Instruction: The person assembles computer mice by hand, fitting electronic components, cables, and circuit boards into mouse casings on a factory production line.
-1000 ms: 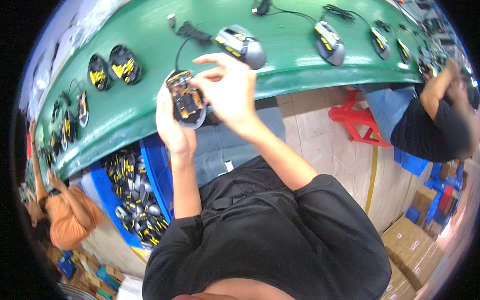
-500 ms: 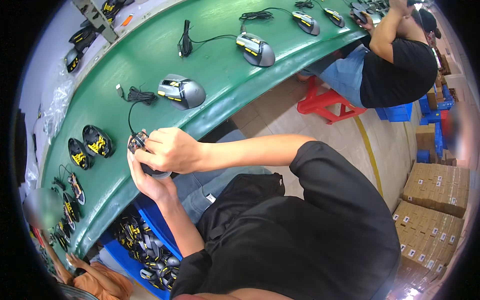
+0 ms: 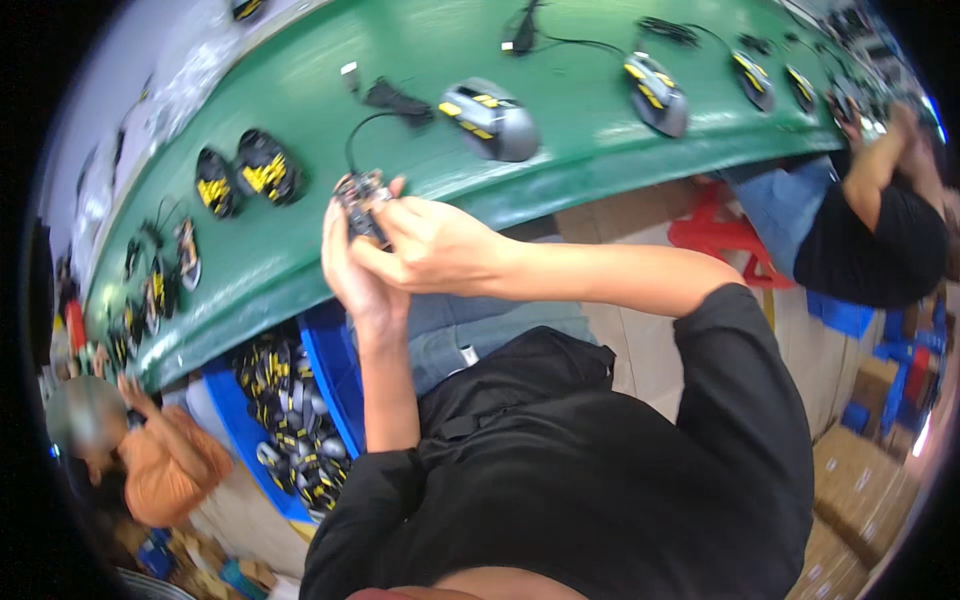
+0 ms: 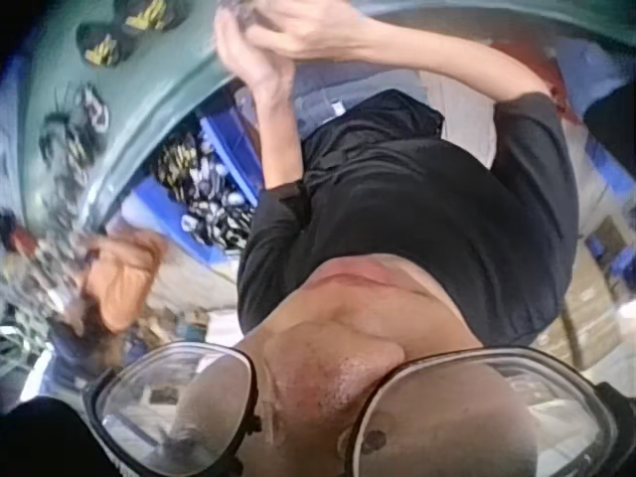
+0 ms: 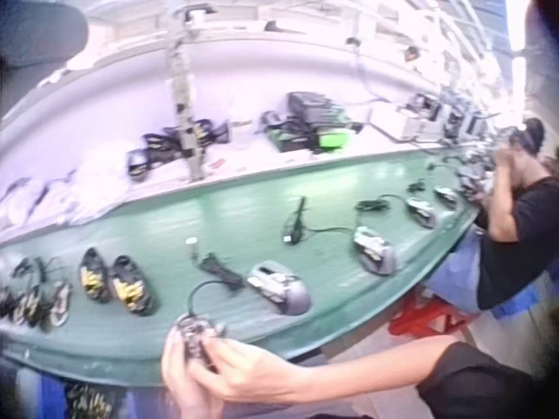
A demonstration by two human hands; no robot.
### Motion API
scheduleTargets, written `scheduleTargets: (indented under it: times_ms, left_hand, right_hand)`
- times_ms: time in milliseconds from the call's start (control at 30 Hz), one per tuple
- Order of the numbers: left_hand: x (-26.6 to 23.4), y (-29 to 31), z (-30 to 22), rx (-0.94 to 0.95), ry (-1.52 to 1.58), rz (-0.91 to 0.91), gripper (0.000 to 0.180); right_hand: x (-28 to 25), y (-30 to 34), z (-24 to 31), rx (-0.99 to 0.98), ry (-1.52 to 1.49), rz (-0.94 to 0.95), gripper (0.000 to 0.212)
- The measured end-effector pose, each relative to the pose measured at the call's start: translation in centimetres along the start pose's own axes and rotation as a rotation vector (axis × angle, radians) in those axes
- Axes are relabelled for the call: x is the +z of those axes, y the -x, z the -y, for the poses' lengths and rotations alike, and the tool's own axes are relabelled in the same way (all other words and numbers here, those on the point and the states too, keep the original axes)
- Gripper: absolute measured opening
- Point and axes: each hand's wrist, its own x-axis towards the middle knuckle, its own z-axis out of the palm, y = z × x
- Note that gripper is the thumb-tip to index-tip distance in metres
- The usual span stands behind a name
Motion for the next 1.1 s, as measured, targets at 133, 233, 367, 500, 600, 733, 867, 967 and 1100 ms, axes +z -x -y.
scheduleTargets:
  times_ms: [133, 233, 367, 500, 600, 733, 867, 967, 1100]
  left_hand:
    - [-0.2, 0.1, -0.4, 0.005, 0.024, -0.013, 0.027]
    - [-0.1, 0.1, -1.1, 0.026, -0.002, -0.010, 0.028]
    - [0.0, 0.3, -0.9, -0.013, 0.000, -0.030, 0.031]
    - [-0.4, -0.1, -1.0, -0.042, 0.044, -0.039, 0.035]
    - [-0.8, -0.6, -1.3, -0.010, 0.076, -0.089, 0.042]
    - [-0.9, -0.2, -1.1, 0.007, 0.065, -0.057, 0.045]
    - [-0.9, -0.1, -1.2, 0.013, 0.020, -0.014, 0.033]
    - [-0.8, -0.1, -0.9, 0.040, -0.049, -0.013, 0.030]
    - [-1.2, 0.4, -0.6, 0.050, -0.052, 0.028, 0.033]
  right_hand:
    - [0.1, 0.1, 0.0, -0.012, -0.125, 0.117, 0.024]
    - [-0.2, 0.1, 0.2, 0.014, -0.193, 0.117, 0.023]
    - [-0.7, 0.4, 0.2, 0.087, -0.264, 0.068, 0.023]
    - [-1.8, 0.3, -0.3, 0.137, -0.360, 0.048, 0.033]
    - [-3.4, 0.5, -2.1, 0.255, -0.373, -0.034, 0.024]
    - [-1.8, 2.2, -8.5, 0.575, 0.152, -0.044, 0.035]
    - [-1.2, 2.4, -7.8, 0.675, -0.022, -0.076, 0.039]
    - [-1.7, -0.3, -1.9, 0.738, -0.336, -0.288, 0.034]
    - [0.2, -2.4, 2.2, 0.586, -0.422, -0.279, 0.037]
